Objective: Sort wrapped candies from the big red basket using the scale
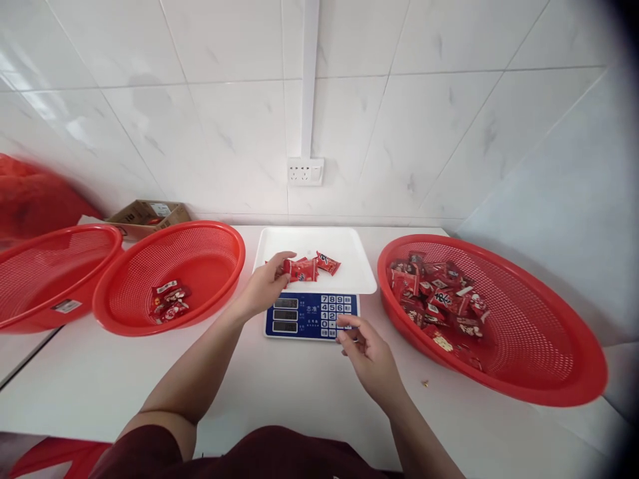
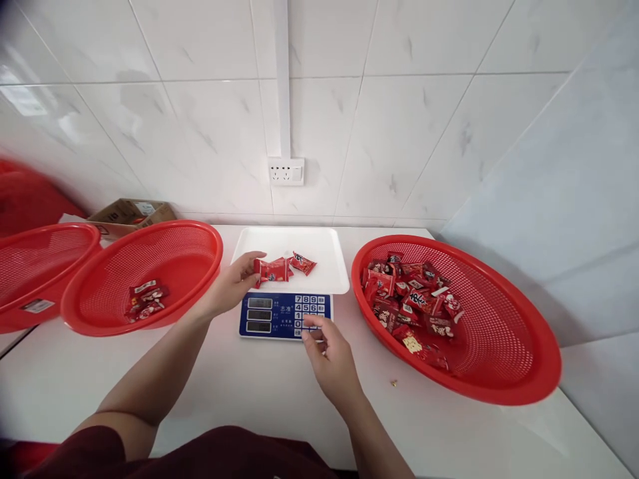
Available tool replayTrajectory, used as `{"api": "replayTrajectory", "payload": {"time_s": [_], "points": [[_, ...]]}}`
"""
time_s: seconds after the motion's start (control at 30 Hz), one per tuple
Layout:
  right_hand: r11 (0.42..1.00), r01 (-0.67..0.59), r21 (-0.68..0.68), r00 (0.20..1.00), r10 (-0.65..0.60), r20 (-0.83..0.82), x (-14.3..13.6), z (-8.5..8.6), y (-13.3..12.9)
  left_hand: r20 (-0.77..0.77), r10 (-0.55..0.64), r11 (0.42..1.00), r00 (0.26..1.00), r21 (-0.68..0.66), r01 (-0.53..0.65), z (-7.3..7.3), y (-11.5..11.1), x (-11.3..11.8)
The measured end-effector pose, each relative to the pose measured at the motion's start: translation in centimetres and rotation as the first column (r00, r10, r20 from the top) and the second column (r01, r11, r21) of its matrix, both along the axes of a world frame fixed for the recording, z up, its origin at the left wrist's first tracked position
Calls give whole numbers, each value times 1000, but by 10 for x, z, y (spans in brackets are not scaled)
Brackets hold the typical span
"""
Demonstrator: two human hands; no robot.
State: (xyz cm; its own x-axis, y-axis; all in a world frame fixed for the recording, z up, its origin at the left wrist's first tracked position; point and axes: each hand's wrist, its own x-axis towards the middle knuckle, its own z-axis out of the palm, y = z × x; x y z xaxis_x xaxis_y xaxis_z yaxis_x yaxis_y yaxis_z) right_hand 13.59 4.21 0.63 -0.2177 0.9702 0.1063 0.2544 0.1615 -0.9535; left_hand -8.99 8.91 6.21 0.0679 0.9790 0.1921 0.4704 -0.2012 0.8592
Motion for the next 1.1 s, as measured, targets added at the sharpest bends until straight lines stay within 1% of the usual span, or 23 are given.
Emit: {"api": "replayTrajectory", "payload": {"time_s": [0.07,0.13,0.17,0.2,0.27,0.3,0.33,0.37,0.5,0.63,0.77,0.9,1.0,1.1], "points": [[999,-38,11,998,37,50,-3,-6,-6,-62,87,996,994,9,-87,-1,15,-5],[996,-73,46,993,69,93,-6,-9,-10,-190,159,987,969,46,-153,-2,28,-5],[994,-90,61,991,83,109,-7,-10,-12,-290,194,981,937,82,-177,-2,34,-4],[992,-106,67,988,98,124,-7,-12,-13,-401,226,974,888,124,-192,-3,37,-2],[989,-135,65,981,125,149,-6,-14,-15,-591,262,965,763,187,-186,-4,41,2],[988,-145,59,978,134,159,-5,-15,-16,-652,255,967,714,192,-169,-6,41,4],[987,-150,52,976,139,167,-4,-17,-17,-690,229,973,686,177,-147,-7,40,6],[987,-152,42,975,143,173,-2,-18,-18,-712,189,982,677,145,-121,-9,39,7],[986,-168,-3,970,166,179,-1,-21,-21,-718,12,1000,696,16,-1,-17,38,16],[970,-240,-29,955,241,173,-3,-20,-23,-723,-72,995,687,-2,102,-19,49,25],[952,-300,-65,930,307,204,-3,-21,-24,-692,-94,993,716,-18,113,-15,65,33],[944,-309,-114,915,328,236,0,-24,-25,-669,-102,994,736,-38,104,-15,76,42],[947,-301,-112,918,320,236,3,-25,-26,-669,-64,996,740,5,91,-17,81,45],[950,-291,-112,922,310,232,5,-25,-26,-672,-48,991,739,60,119,-18,84,43]]}}
